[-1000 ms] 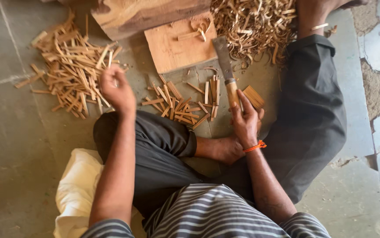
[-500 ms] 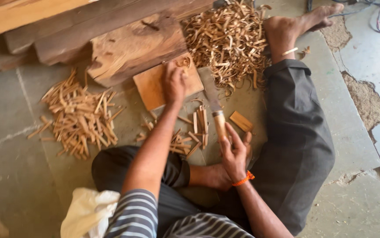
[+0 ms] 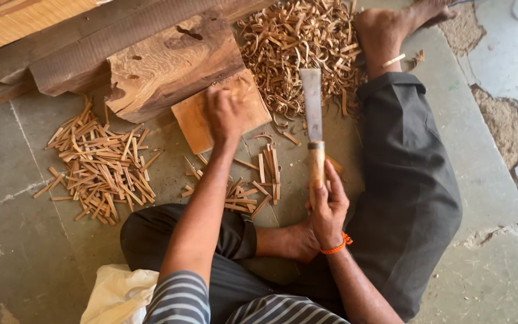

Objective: The person sits on the floor and uses a chisel to carve small wooden pieces. They hold the wood with one hand and strike the chisel with the other to shave off thin strips, creating a pile of wood shavings.

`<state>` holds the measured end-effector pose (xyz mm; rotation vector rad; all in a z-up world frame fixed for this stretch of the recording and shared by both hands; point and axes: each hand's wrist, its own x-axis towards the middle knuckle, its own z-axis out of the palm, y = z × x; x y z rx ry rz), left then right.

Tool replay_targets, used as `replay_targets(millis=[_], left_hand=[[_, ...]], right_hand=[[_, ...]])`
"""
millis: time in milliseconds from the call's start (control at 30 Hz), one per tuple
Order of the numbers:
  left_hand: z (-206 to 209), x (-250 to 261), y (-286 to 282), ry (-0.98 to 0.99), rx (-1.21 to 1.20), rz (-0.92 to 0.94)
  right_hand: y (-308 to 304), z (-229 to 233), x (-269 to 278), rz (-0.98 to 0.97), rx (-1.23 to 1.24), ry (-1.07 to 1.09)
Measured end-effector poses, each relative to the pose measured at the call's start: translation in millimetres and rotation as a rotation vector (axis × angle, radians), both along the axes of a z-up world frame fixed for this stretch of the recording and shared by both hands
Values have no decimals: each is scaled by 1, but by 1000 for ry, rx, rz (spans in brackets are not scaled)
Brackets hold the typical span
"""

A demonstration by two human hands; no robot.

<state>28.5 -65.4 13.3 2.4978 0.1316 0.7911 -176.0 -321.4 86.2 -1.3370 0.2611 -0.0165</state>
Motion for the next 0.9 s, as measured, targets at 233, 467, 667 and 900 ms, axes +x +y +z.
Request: replay_targets(millis=[233, 467, 667, 900], left_hand=[[3, 35, -69, 32, -261, -414], [14, -64, 46, 61, 53, -82], [6, -61, 54, -17, 286, -83], [0, -44, 60, 107, 124, -20]], right_hand=[[8, -12, -1, 31, -183, -23], [18, -26, -5, 172, -102, 21], [22, -25, -11, 293, -232, 22], [28, -34, 2, 303, -219, 70]])
